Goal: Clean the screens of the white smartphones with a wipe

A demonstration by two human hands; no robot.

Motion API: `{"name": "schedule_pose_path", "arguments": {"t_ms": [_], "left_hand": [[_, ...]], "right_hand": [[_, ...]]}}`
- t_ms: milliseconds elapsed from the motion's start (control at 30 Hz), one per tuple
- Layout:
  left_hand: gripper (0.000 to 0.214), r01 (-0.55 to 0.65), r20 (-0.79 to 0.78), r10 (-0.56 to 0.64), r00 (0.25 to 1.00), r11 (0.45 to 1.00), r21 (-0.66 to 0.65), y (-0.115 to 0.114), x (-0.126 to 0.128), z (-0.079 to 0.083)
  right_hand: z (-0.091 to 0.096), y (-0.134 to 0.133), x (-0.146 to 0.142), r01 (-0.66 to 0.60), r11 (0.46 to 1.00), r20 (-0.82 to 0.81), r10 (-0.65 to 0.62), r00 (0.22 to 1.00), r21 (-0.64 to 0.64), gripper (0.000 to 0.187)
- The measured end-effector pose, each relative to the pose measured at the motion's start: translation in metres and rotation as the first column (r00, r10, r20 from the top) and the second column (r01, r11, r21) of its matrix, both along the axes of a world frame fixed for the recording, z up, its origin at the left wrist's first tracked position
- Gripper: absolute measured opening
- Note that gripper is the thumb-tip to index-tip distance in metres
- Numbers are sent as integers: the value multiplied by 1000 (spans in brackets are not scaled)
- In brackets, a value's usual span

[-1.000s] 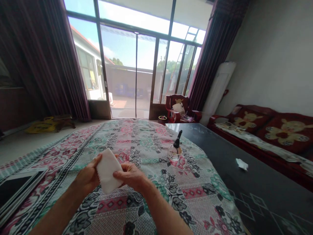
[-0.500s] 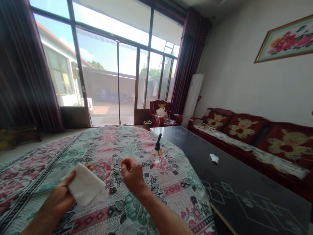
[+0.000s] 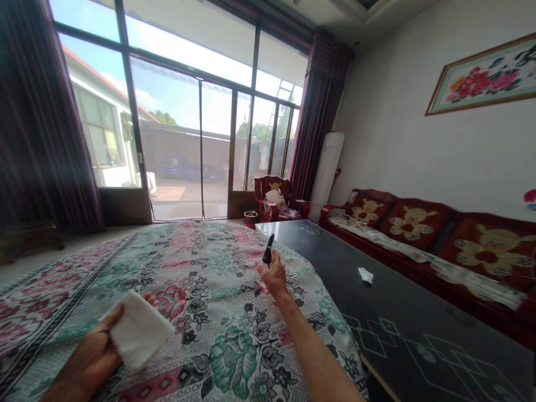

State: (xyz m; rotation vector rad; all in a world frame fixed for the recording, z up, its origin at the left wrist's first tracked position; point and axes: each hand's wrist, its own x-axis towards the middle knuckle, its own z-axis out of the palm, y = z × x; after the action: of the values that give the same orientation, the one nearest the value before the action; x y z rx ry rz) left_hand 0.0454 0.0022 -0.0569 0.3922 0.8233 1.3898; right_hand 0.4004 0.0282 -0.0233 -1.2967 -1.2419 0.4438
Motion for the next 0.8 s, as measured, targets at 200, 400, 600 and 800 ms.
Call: {"name": "schedule_pose_path", "arguments": {"t_ms": [200, 400, 600, 800], "left_hand": [[34, 21, 77, -19, 997, 999, -25, -3, 2, 7], [34, 118, 144, -114, 983, 993, -22, -8, 4, 9], [39, 305, 155, -299, 942, 952, -19, -16, 5, 7], [41, 317, 117, -315, 942, 948, -1, -17, 3, 4]], "right_hand": [[14, -16, -16, -76, 997, 85, 78, 993, -22, 32], [23, -64, -76, -446, 893, 89, 449, 889, -54, 33], [9, -99, -126, -602, 792, 53, 609, 791, -103, 28], [-2, -106, -136, -592, 798, 42, 599, 799, -114, 26]]}}
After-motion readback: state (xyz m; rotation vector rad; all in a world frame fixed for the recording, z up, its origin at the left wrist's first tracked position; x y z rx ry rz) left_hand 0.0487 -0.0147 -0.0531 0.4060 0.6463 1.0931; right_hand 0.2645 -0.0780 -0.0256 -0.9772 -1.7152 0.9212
